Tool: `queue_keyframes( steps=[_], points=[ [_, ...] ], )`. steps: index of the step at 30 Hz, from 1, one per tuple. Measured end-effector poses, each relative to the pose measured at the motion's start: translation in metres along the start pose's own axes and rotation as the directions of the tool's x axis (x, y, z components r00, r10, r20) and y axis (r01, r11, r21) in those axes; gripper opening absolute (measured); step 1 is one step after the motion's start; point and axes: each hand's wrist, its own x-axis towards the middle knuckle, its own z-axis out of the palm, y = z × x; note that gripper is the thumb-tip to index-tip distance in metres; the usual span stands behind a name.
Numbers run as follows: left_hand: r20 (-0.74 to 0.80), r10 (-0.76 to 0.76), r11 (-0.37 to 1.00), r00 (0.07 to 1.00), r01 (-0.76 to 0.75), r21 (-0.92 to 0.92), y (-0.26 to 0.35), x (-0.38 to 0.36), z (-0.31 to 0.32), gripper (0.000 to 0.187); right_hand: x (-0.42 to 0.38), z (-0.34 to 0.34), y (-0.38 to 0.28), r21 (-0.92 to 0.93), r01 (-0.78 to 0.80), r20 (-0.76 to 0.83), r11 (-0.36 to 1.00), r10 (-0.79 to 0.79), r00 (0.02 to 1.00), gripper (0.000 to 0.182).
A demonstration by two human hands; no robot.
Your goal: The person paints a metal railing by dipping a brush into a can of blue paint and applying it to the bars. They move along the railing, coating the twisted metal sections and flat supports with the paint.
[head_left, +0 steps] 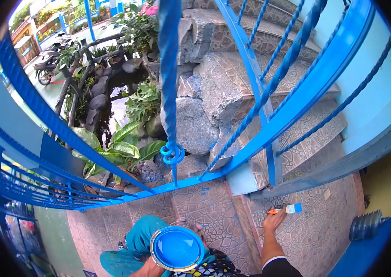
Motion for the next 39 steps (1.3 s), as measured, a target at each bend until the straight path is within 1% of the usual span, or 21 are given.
queue_keyframes(
  steps=[1, 4, 7, 10, 11, 14, 15, 16, 17, 18, 19, 22, 23, 26, 27, 30, 31, 34, 35, 38, 39],
  points=[
    [0.064, 0.020, 0.999, 0.998, -0.018, -0.033, -0.004, 0.002, -0.010, 0.075, 0.000, 0.002, 0.002, -0.002, 0.011, -0.014, 1.000, -0.011, 1.000, 0.069],
    [0.122, 0.078, 0.996, 0.989, -0.072, -0.057, -0.020, 0.014, -0.022, 0.073, 0.009, -0.016, -0.017, 0.012, -0.099, 0.142, 0.995, 0.096, 0.985, 0.071],
    [0.156, 0.157, 0.987, 0.975, -0.150, -0.054, -0.036, 0.020, -0.041, 0.072, 0.007, 0.006, 0.005, -0.024, 0.020, 0.060, 1.000, -0.018, 0.998, 0.072],
    [0.168, 0.240, 0.971, 0.956, -0.235, -0.050, -0.048, 0.017, -0.069, 0.071, 0.015, 0.009, 0.004, -0.076, -0.042, 0.128, 0.996, 0.051, 0.991, 0.074],
    [0.171, 0.274, 0.962, 0.947, -0.272, -0.036, -0.050, 0.016, -0.079, 0.071, 0.014, 0.016, 0.012, -0.054, 0.058, 0.035, 0.997, -0.056, 0.998, 0.074],
    [0.176, 0.363, 0.927, 0.915, -0.374, 0.033, -0.061, 0.017, -0.106, 0.070, 0.021, 0.027, 0.023, -0.036, 0.085, 0.032, 0.996, -0.084, 0.996, 0.073],
    [0.185, 0.394, 0.911, 0.900, -0.409, 0.052, -0.064, 0.017, -0.114, 0.070, 0.024, 0.033, 0.025, -0.028, 0.083, 0.008, 0.996, -0.083, 0.997, 0.072],
    [0.219, 0.411, 0.899, 0.885, -0.433, 0.060, -0.067, 0.017, -0.115, 0.070, 0.026, 0.039, 0.028, -0.035, 0.104, 0.024, 0.994, -0.103, 0.994, 0.072],
    [0.340, 0.417, 0.901, 0.843, -0.434, -0.029, -0.073, 0.012, -0.105, 0.067, 0.026, 0.042, 0.033, -0.046, 0.119, 0.038, 0.992, -0.118, 0.992, 0.072],
    [0.394, 0.408, 0.905, 0.824, -0.421, -0.056, -0.082, 0.005, -0.095, 0.066, 0.028, 0.040, 0.038, -0.063, 0.135, 0.047, 0.989, -0.132, 0.990, 0.072],
    [0.446, 0.397, 0.911, 0.802, -0.405, -0.081, -0.091, -0.001, -0.085, 0.065, 0.027, 0.040, 0.031, 0.020, 0.091, 0.043, 0.996, -0.092, 0.995, 0.074],
    [0.406, 0.386, 0.912, 0.829, -0.410, -0.029, -0.113, -0.018, -0.073, 0.066, 0.026, 0.033, 0.025, 0.032, 0.145, 0.048, 0.989, -0.147, 0.988, 0.076],
    [0.411, 0.402, 0.897, 0.818, -0.442, 0.003, -0.115, -0.018, -0.079, 0.071, 0.027, 0.035, 0.028, 0.061, 0.127, 0.069, 0.990, -0.131, 0.989, 0.076],
    [0.407, 0.385, 0.889, 0.828, -0.451, 0.078, -0.135, -0.028, -0.070, 0.076, 0.023, 0.042, 0.025, 0.112, 0.162, -0.078, 0.980, -0.154, 0.985, 0.076],
    [0.396, 0.387, 0.887, 0.832, -0.454, 0.086, -0.137, -0.028, -0.074, 0.080, 0.026, 0.043, 0.025, 0.142, 0.156, -0.048, 0.978, -0.150, 0.987, 0.076],
    [0.420, 0.370, 0.921, 0.829, -0.387, -0.047, -0.150, -0.034, -0.052, 0.084, 0.023, 0.039, 0.019, 0.241, 0.132, 0.001, 0.962, -0.137, 0.991, 0.071],
    [0.358, 0.402, 0.896, 0.842, -0.442, 0.033, -0.154, -0.038, -0.047, 0.088, 0.011, 0.003, 0.000, 0.271, 0.107, 0.072, 0.957, -0.131, 0.989, 0.065],
    [0.348, 0.371, 0.914, 0.861, -0.406, 0.031, -0.167, -0.046, -0.018, 0.088, 0.006, 0.004, 0.013, 0.485, 0.210, -0.019, 0.849, -0.229, 0.973, 0.062],
    [0.338, 0.365, 0.911, 0.868, -0.407, 0.062, -0.169, -0.047, -0.010, 0.085, -0.001, -0.015, 0.003, 0.543, 0.197, -0.032, 0.816, -0.215, 0.976, 0.058],
    [0.407, 0.386, 0.871, 0.828, -0.472, 0.134, -0.180, -0.044, 0.011, 0.088, -0.008, -0.021, 0.022, 0.523, 0.429, -0.224, 0.736, -0.368, 0.903, 0.050],
    [0.368, 0.410, 0.866, 0.834, -0.483, 0.129, -0.183, -0.041, 0.018, 0.085, -0.009, -0.028, 0.025, 0.553, 0.465, -0.291, 0.691, -0.363, 0.886, 0.040]
  ],
)
